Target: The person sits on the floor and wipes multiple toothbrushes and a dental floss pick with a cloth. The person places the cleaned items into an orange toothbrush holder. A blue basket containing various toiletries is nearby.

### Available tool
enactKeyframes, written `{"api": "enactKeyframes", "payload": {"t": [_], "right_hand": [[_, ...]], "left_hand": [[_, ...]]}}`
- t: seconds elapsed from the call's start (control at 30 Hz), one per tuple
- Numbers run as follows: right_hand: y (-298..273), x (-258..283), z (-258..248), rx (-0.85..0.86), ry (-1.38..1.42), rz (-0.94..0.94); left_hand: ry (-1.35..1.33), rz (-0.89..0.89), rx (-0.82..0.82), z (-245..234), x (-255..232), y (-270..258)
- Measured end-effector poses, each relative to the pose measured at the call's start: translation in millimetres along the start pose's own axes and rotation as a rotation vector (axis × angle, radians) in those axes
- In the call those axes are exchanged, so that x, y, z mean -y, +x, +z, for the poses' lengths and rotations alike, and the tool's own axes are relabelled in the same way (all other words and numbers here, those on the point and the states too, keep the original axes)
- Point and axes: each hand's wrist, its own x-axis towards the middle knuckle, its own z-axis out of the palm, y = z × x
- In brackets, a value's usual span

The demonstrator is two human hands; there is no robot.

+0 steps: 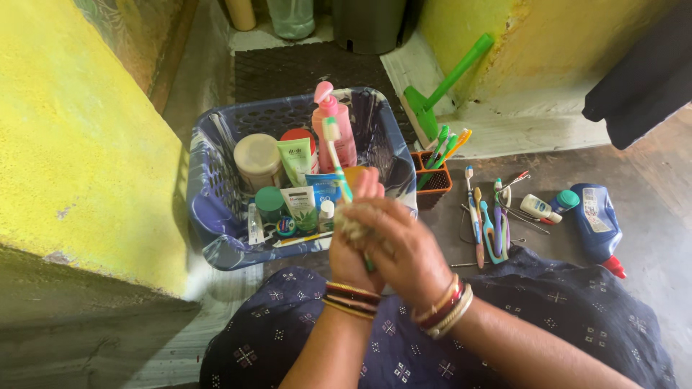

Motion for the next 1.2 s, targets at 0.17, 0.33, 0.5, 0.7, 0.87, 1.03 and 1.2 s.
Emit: {"api": "enactKeyframes", "payload": {"t": [0.17, 0.33, 0.5, 0.7, 0.87, 1.03, 1.2], "right_hand": [[-26.1, 3.4, -5.1, -0.008, -0.124, -0.238], [-15.6, 3.1, -29.6, -0.105, -0.172, -0.285], [23.0, -11.9, -80.1, -0.329, -0.302, -0.196], [-3.5, -18.0, -106.5, -0.363, -0.255, -0.164], [-48.8, -19.5, -115.0, -0.23, -0.105, -0.152], [-56.9, -38.4, -132.3, -0.238, -0.079, -0.164], [-36.2, -80.0, -154.7, -0.45, -0.158, -0.113]], "left_hand": [[0.162, 0.062, -0.063, 32.5, -14.6, 4.3], [0.033, 0.027, 0.069, 64.7, -1.5, 4.5], [-0.208, -0.149, 0.226, 84.7, 42.0, 1.1], [-0.005, -0.119, 0.103, 109.3, 79.6, 15.2], [0.133, -0.12, -0.029, 108.5, 82.0, 33.2], [0.072, -0.179, 0.107, 95.7, 98.1, 46.7], [0.044, -0.218, 0.169, 94.8, 138.4, 46.0]]}}
